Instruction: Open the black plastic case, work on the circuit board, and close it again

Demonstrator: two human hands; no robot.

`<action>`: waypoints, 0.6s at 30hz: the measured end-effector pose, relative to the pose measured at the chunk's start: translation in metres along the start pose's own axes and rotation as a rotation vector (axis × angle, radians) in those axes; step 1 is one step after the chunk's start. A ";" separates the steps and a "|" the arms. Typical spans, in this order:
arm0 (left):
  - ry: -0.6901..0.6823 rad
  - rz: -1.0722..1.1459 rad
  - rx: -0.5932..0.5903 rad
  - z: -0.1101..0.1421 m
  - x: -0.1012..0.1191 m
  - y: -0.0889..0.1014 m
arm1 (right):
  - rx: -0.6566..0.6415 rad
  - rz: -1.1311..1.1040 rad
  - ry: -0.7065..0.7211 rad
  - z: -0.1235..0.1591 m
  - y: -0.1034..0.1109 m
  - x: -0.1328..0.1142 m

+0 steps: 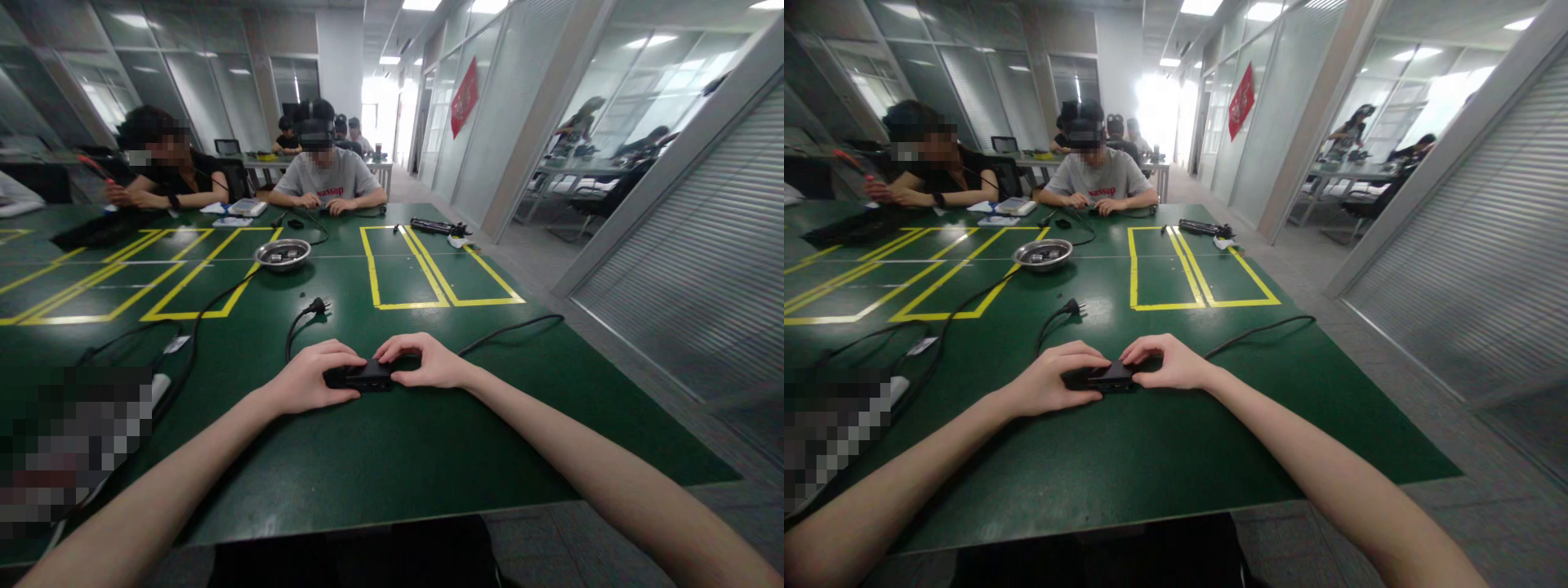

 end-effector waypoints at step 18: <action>0.028 -0.116 -0.038 -0.004 0.006 -0.002 | -0.036 0.618 0.306 0.002 -0.015 -0.013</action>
Point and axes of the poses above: each hand's wrist, its own z-axis away from the middle knuckle, its own y-axis out of the back of the hand, x = y × z, the point moved 4 cm from there along -z, towards the middle knuckle, and after that the axes turned 8 degrees about x, right-handed, at the moved point
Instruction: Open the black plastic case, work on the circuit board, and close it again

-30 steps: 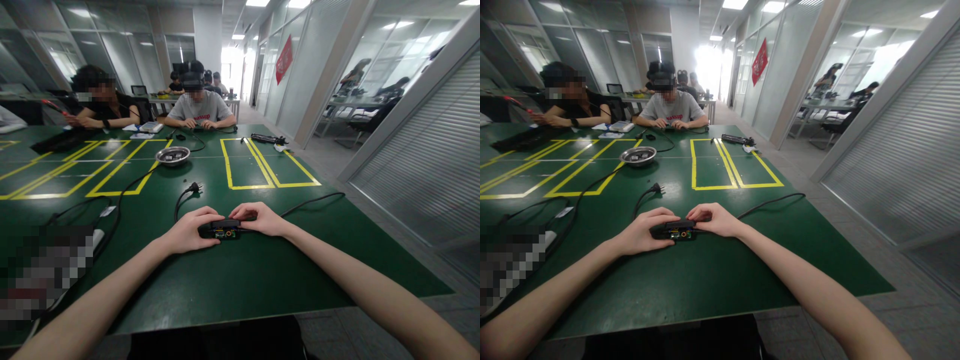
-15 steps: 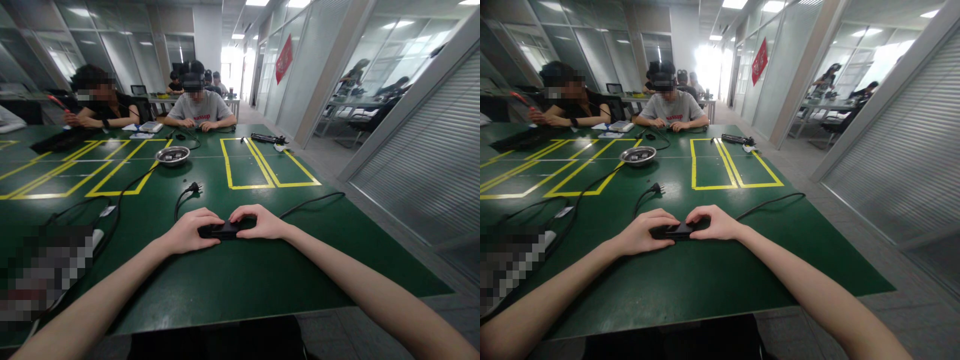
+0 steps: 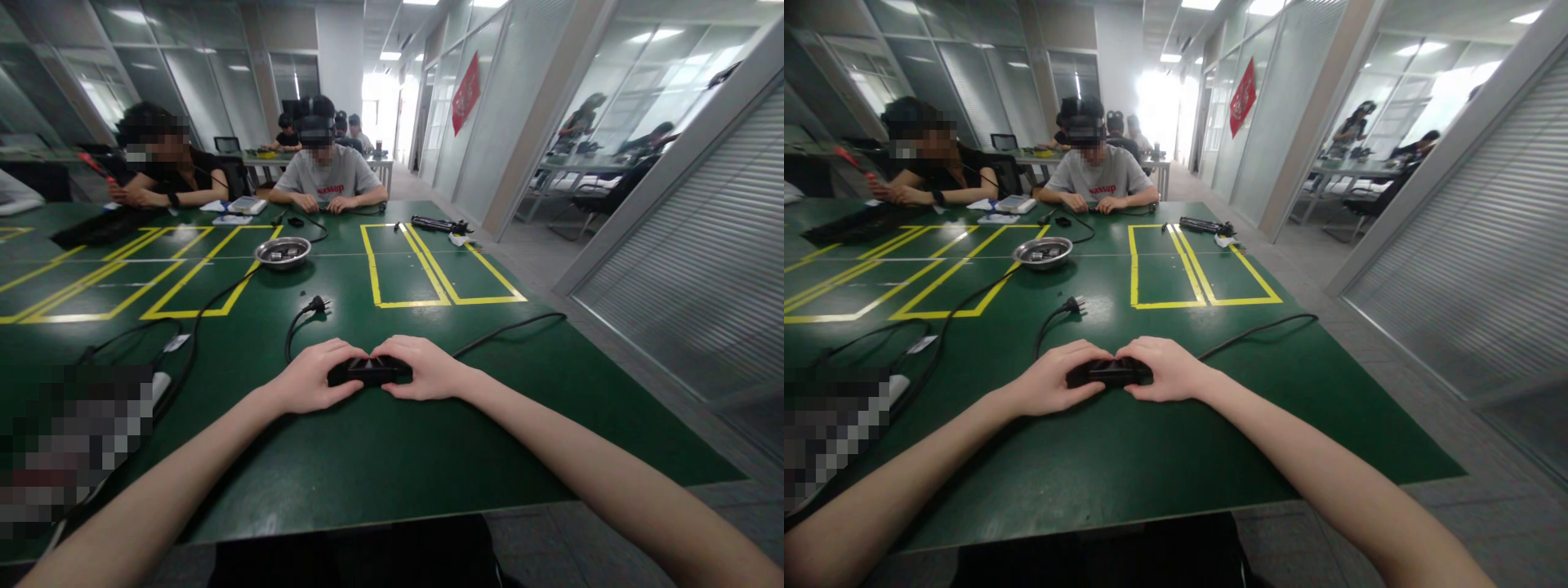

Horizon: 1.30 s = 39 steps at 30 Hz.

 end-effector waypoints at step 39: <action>-0.022 -0.249 0.074 -0.005 -0.001 0.000 | 0.134 0.065 -0.065 -0.002 0.001 -0.005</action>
Point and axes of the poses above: each hand's wrist, its own z-axis away from the middle knuckle, its own y-axis out of the back of the hand, x = y × z, the point moved 4 cm from there along -z, towards the middle knuckle, and after that the axes turned 8 degrees about x, right-handed, at the moved point
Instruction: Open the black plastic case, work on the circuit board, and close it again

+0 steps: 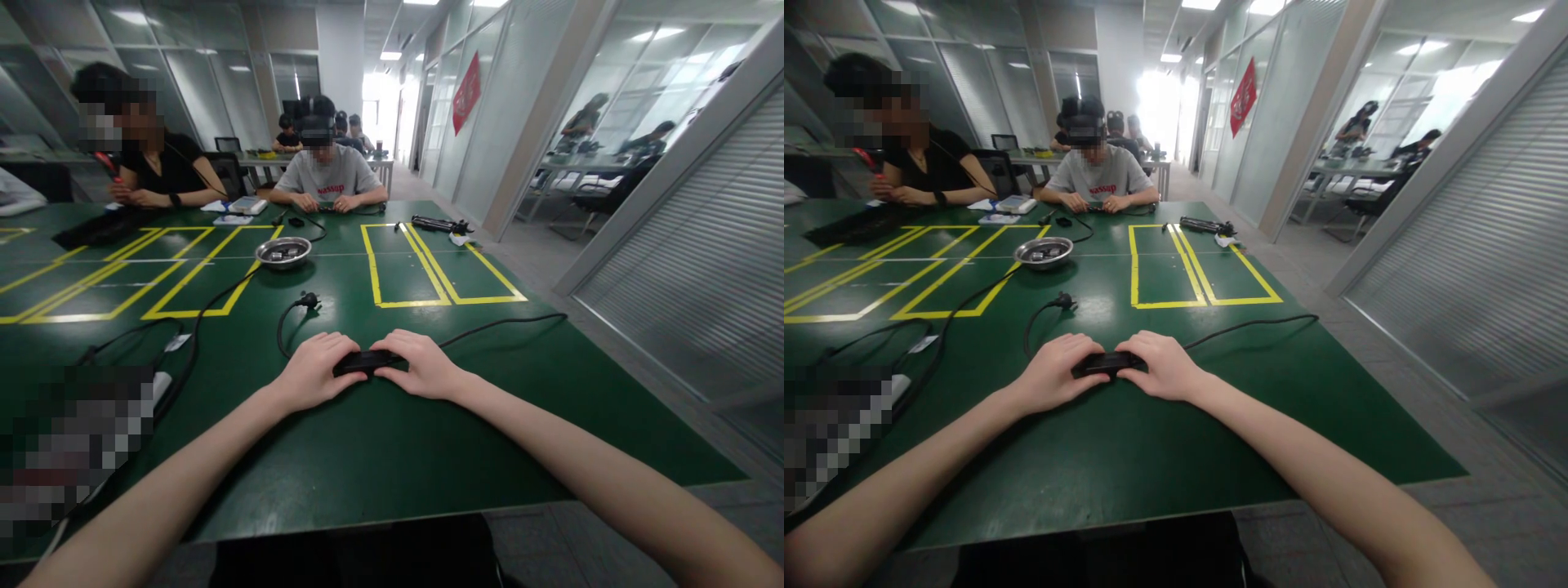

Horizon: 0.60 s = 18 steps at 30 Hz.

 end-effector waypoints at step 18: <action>0.050 0.015 -0.002 0.001 0.001 -0.005 | -0.050 0.100 0.058 -0.001 0.000 -0.002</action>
Point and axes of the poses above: each hand's wrist, its own z-axis away from the middle knuckle, its own y-axis out of the back of the hand, x = y × z, the point moved 4 cm from there along -z, towards the middle knuckle, and after that the axes turned 8 degrees about x, right-handed, at the moved point
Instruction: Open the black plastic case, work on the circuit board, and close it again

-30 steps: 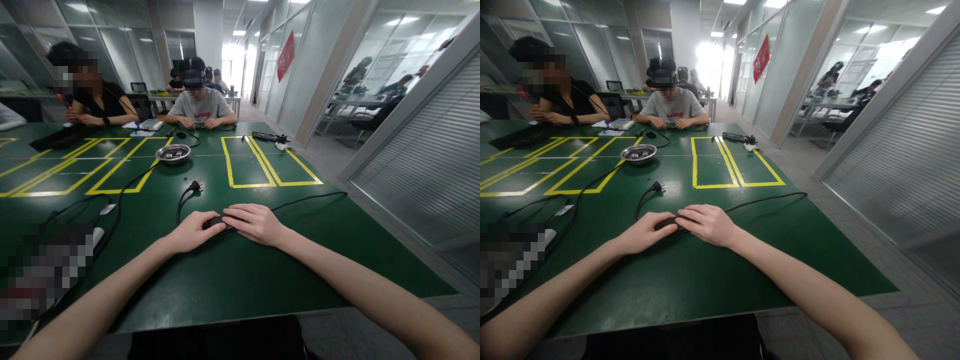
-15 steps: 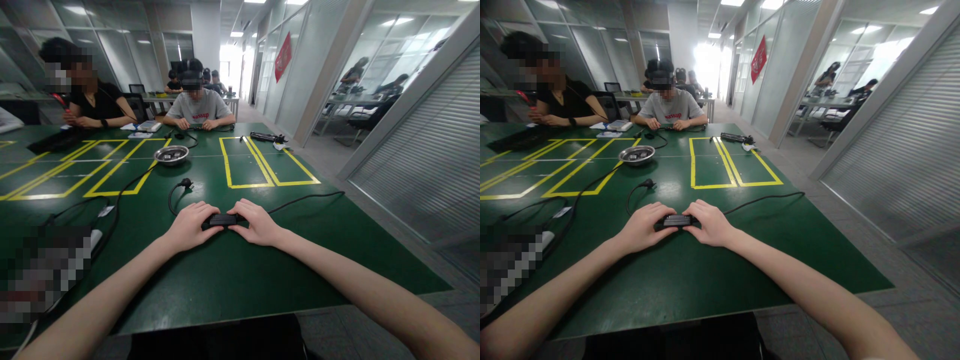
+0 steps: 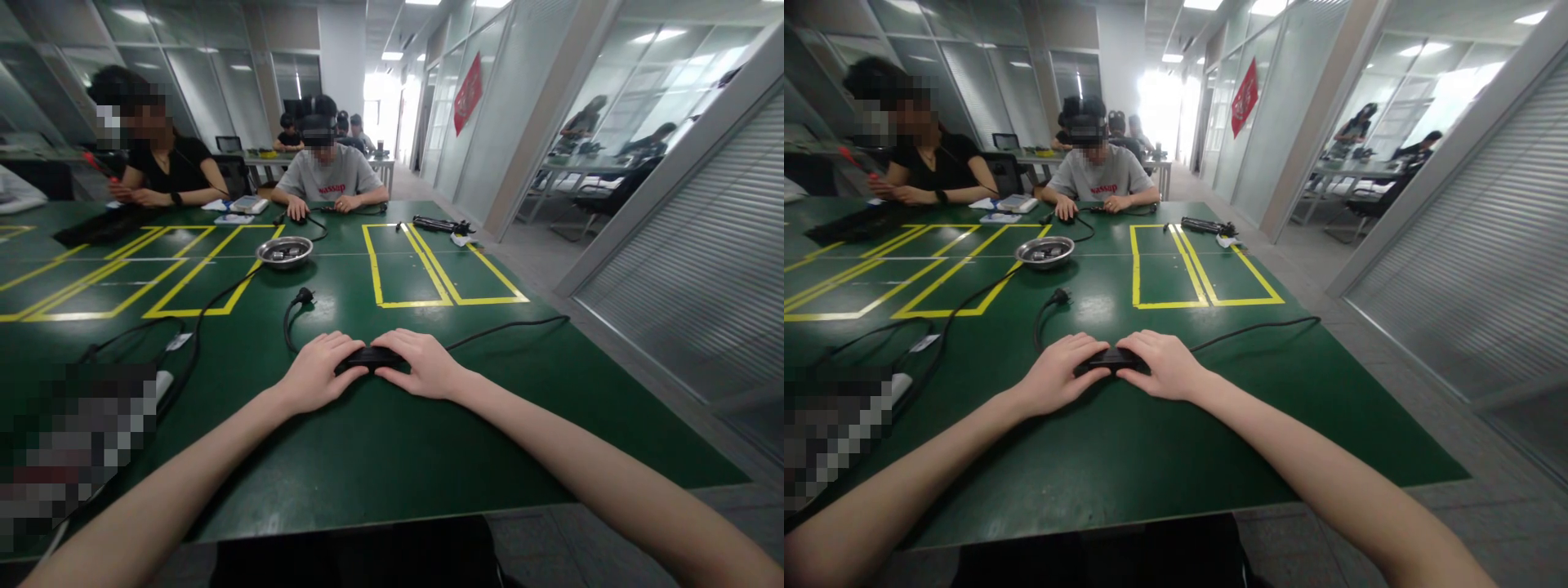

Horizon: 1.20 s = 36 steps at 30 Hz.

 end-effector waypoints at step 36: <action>-0.009 0.068 -0.239 0.010 -0.008 -0.020 | 0.204 0.509 -1.045 0.075 0.085 0.186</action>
Point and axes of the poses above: each hand's wrist, its own z-axis away from the middle knuckle, its own y-axis out of the back of the hand, x = y × z, the point moved 4 cm from there along -z, towards the middle knuckle, and after that the axes turned 8 degrees about x, right-handed, at the moved point
